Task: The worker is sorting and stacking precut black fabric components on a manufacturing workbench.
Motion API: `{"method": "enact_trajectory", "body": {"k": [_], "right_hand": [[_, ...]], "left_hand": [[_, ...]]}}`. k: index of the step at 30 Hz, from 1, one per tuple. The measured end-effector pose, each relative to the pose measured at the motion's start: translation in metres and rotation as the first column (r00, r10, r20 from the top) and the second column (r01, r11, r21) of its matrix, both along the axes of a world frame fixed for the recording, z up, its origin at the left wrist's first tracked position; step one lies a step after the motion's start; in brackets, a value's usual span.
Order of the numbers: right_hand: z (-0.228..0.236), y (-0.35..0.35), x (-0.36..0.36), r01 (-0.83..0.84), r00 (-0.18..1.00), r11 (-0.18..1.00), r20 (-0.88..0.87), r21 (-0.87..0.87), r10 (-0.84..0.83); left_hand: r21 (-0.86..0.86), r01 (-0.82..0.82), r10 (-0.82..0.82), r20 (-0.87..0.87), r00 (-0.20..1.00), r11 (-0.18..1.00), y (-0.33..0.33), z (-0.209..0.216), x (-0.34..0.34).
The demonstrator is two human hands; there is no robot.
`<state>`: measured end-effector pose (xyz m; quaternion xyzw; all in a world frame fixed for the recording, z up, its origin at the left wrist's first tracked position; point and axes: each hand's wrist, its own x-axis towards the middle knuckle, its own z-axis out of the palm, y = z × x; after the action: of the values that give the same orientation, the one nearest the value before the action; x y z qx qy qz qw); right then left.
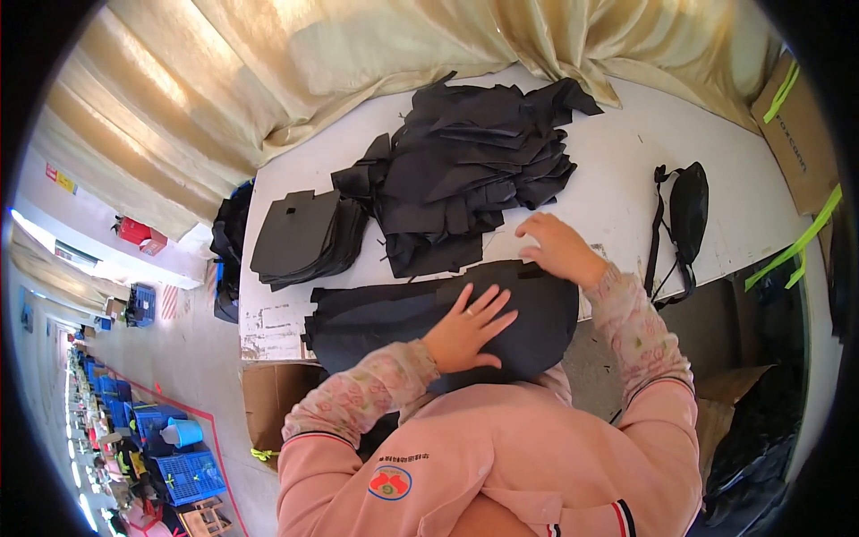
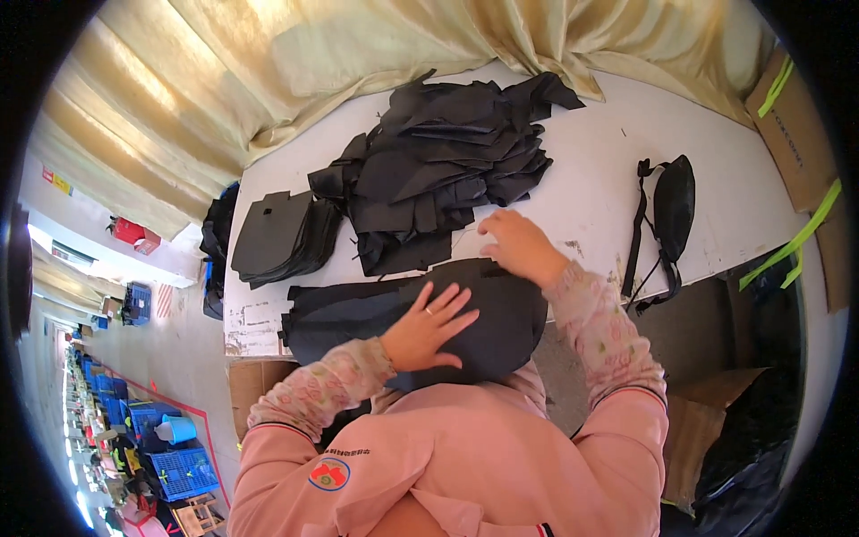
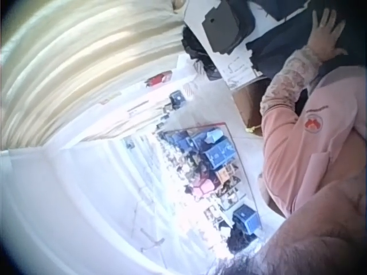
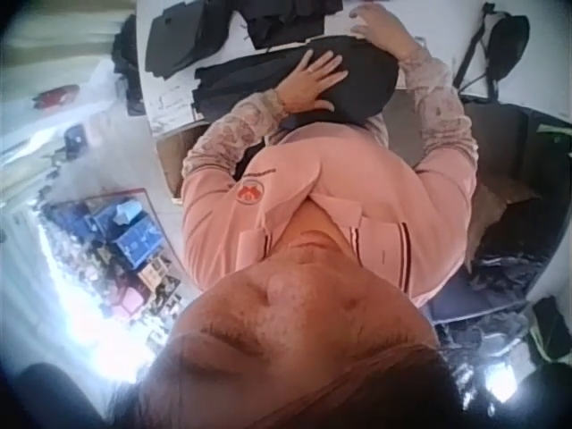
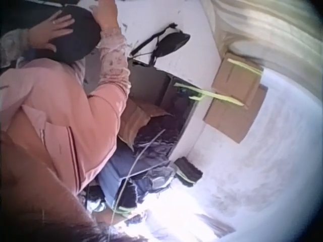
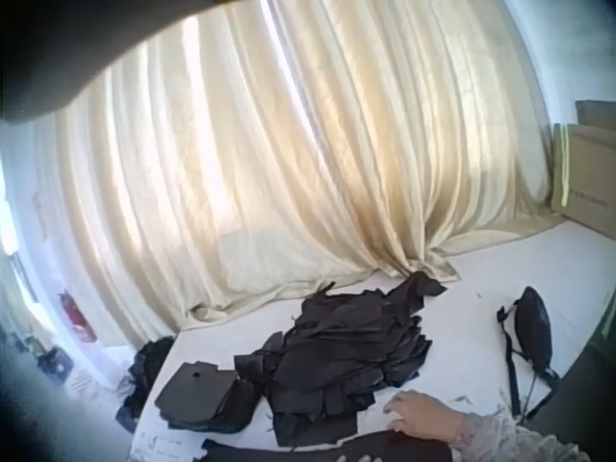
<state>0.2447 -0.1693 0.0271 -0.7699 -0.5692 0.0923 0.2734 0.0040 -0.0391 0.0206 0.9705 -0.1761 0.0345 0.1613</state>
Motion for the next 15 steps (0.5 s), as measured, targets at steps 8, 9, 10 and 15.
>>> {"method": "enact_trajectory", "body": {"k": [8, 9, 10, 15], "right_hand": [[-0.054, 0.094, 0.079, 0.108, 0.971, 0.988, 0.223, -0.113, -0.081], [-0.052, 0.104, 0.082, 0.107, 0.969, 0.990, 0.231, -0.094, -0.083], [-0.051, 0.112, 0.084, 0.144, 0.962, 0.972, 0.256, -0.186, -0.093], [-0.036, 0.134, 0.085, 0.157, 0.972, 0.937, 0.217, -0.314, -0.090]], "left_hand": [[0.063, -0.024, 0.027, -0.042, 0.999, 0.998, -0.003, -0.034, -0.006], [0.052, -0.029, 0.031, -0.042, 0.999, 0.998, -0.003, -0.034, -0.008], [0.056, -0.032, 0.035, -0.049, 0.998, 0.998, -0.004, -0.034, -0.008], [0.032, -0.025, 0.027, -0.055, 0.998, 0.999, -0.003, -0.036, -0.008]]}}
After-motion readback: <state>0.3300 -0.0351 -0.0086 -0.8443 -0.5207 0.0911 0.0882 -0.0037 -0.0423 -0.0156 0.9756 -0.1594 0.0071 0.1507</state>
